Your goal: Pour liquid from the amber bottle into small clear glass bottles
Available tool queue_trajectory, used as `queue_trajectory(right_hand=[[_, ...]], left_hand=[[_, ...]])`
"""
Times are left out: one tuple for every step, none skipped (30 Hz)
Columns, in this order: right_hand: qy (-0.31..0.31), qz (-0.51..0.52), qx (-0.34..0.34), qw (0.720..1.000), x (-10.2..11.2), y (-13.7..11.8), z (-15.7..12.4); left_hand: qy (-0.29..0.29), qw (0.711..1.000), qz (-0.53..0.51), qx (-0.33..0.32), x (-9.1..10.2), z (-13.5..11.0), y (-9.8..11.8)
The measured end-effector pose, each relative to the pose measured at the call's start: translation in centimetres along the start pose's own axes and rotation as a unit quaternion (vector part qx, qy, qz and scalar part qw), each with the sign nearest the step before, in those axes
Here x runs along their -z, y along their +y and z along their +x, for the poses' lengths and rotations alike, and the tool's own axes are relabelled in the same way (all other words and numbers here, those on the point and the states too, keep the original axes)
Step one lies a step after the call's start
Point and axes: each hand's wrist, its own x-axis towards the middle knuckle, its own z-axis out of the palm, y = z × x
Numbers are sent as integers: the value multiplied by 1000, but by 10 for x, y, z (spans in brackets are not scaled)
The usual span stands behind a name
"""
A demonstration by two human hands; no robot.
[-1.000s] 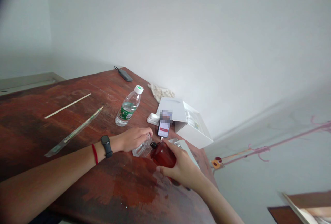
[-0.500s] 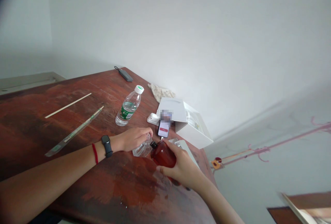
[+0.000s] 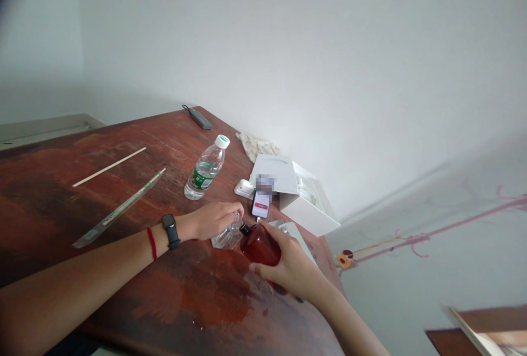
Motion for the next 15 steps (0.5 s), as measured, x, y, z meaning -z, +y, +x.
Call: queue_trajectory(right_hand=[[0,-1,0,1000,0,0,0],[-1,-2,-1,1000,0,0,0],[-1,-4,-3,1000,0,0,0],[-2,-5,-5,1000,0,0,0],[-2,-7,-7,1000,1,0,0],[-3,-7,-9,1000,1,0,0],[-4,-6,-11,1000,1,0,0],[-6,-5,-12,1000,1,1,0],[-7,-2,-12,1000,1,1,0],[-8,0,-12,1000,0,2,1],[-9,1,-11,1000,0,2,1],[-10,1,-11,1000,0,2,1],[-9,2,-10,1000,0,3,1],[-8,2,-10,1000,-1,3,1],[-7,3,-8,1000,-1,3,1]], left_hand=[[0,1000,0,0,0,0,0],[0,1000,-1,1,0,0,0],[0,1000,-2,1,0,0,0],[0,1000,-2,2,0,0,0],[0,1000,-2,2,0,0,0],[-1,1000,-2,2,0,0,0],[-1,1000,-2,2,0,0,0],[-2,1000,-2,3,1,0,0],[-2,1000,-1,3,1,0,0],[-2,1000,-1,4,1,0,0],[-2,1000,0,5,1,0,0],[-2,1000,0,5,1,0,0],[-2,1000,1,6,1,0,0],[-2,1000,2,6,1,0,0],[-2,1000,2,6,1,0,1]])
